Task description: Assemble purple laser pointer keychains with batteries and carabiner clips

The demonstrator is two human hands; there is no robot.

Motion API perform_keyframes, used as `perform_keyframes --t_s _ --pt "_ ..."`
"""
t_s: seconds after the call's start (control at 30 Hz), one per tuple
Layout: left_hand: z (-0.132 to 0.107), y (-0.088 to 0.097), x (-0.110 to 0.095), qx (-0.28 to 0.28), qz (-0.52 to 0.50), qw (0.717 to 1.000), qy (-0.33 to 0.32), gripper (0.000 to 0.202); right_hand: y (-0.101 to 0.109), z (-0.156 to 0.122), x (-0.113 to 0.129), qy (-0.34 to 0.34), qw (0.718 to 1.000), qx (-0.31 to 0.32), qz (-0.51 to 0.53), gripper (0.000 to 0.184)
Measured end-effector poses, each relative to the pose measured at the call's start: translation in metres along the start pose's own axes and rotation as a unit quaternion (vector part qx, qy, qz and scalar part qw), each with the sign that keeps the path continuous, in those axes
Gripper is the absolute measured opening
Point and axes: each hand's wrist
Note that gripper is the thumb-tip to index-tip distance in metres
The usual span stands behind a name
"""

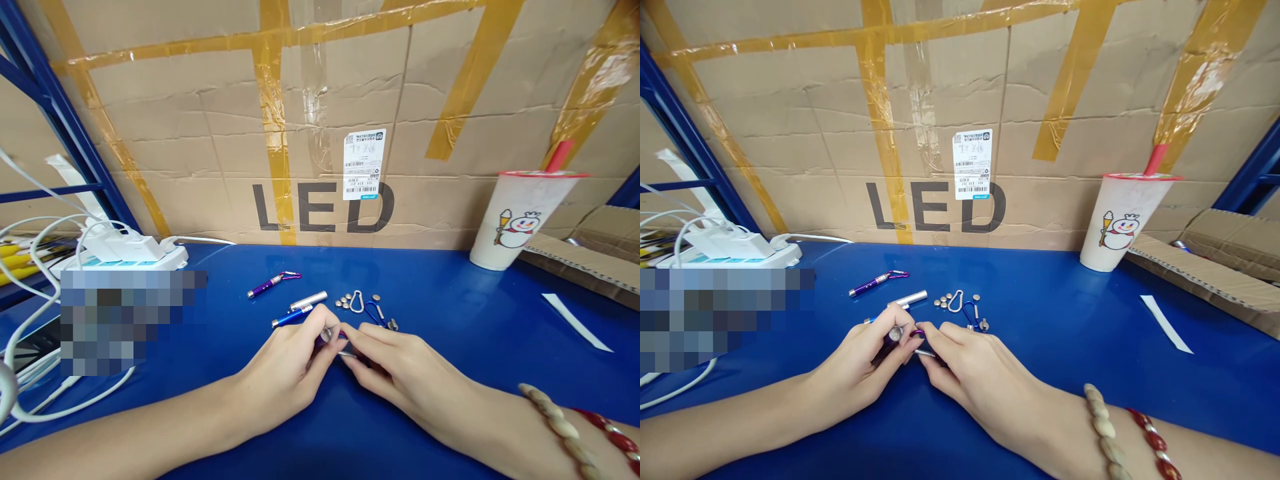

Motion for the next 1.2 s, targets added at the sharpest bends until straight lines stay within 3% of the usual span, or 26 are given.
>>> perform_keyframes --t_s 0.23,0.37,0.77,0.93,1.2 --pt "0.0003 0.0012 0.0001 0.013 -0.012 1.0 0.005 0.013 0.0015 0.0006 0.0006 -0.003 0.999 -0.018 0.037 0.021" --pt "-0.0003 0.0019 -0.0021 0.017 -0.016 1.0 0.016 0.014 0.0032 0.0028 0.0024 0.005 0.997 -0.059 0.048 0.023" --pt "0.0005 0.0007 -0.0004 -0.049 -0.045 0.997 0.029 0.019 0.0041 0.0032 -0.0039 0.007 0.987 -0.148 0.063 0.02" --pt "0.0004 -0.0002 0.0026 -0.066 -0.05 0.997 0.011 0.022 0.0041 0.0038 -0.0034 0.021 0.985 -0.158 0.064 0.021" --pt "0.0007 -0.0009 0.0046 -0.095 -0.068 0.993 0.036 0.021 0.0033 0.0047 -0.0031 0.027 0.982 -0.173 0.072 0.03"
Point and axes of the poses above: each hand's wrist, its own z-axis towards the middle knuckle, its own y-axis out of the back of the hand, x = y × z, and after that the axes turned 12 degrees about -x, right-handed
